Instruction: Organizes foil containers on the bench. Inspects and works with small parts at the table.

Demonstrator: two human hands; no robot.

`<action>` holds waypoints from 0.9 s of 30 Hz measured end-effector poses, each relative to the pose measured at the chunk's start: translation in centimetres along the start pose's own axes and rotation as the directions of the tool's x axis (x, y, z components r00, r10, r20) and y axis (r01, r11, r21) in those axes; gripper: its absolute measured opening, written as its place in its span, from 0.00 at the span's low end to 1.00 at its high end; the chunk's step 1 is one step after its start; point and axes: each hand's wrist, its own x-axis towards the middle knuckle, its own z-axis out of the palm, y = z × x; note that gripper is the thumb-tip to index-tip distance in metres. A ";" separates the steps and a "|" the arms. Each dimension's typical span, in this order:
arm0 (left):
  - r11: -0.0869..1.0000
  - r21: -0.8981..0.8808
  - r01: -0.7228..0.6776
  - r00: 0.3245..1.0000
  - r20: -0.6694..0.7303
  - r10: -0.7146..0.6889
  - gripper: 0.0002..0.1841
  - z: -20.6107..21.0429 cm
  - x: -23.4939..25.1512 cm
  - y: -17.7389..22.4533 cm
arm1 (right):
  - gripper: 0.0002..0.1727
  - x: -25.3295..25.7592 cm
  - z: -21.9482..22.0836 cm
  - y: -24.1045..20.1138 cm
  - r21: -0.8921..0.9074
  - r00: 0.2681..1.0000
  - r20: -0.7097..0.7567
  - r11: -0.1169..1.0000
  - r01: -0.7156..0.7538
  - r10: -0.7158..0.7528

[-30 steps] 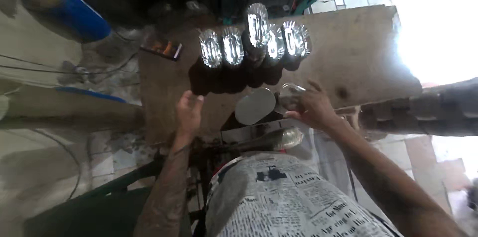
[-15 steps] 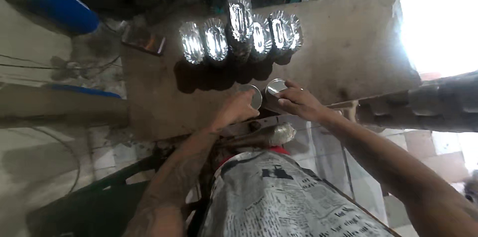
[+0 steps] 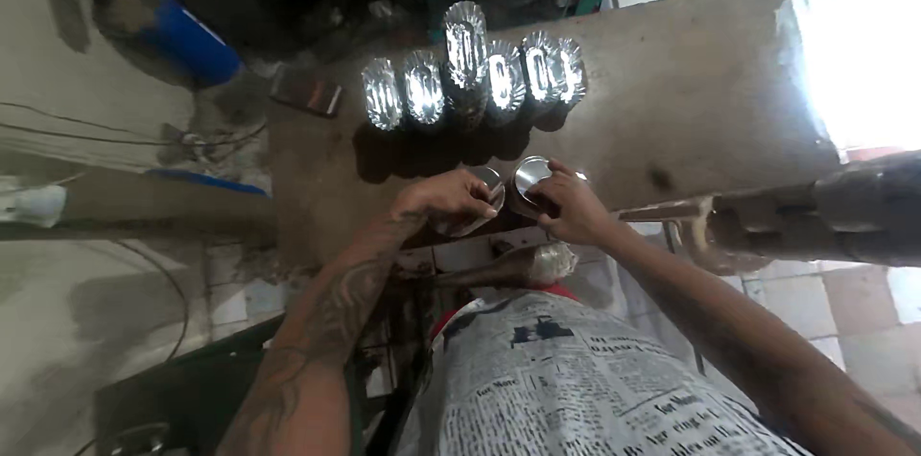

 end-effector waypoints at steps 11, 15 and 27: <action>0.875 -0.169 -0.454 0.644 -0.741 0.191 0.26 11.9 -11.5 0.5 | 0.22 -2.0 0.5 -13.3 0.717 0.908 -0.205 0.688 -0.115 0.366; 0.442 -0.725 -0.528 0.672 -0.675 -0.305 0.25 18.0 -11.0 -3.0 | 0.19 -2.7 5.7 -17.6 0.887 0.773 0.218 0.210 -0.412 0.595; 0.799 -0.595 0.088 0.823 -0.408 -0.395 0.27 20.1 0.6 -9.1 | 0.21 -15.7 4.6 -4.2 -0.181 0.604 0.699 0.912 -0.369 0.383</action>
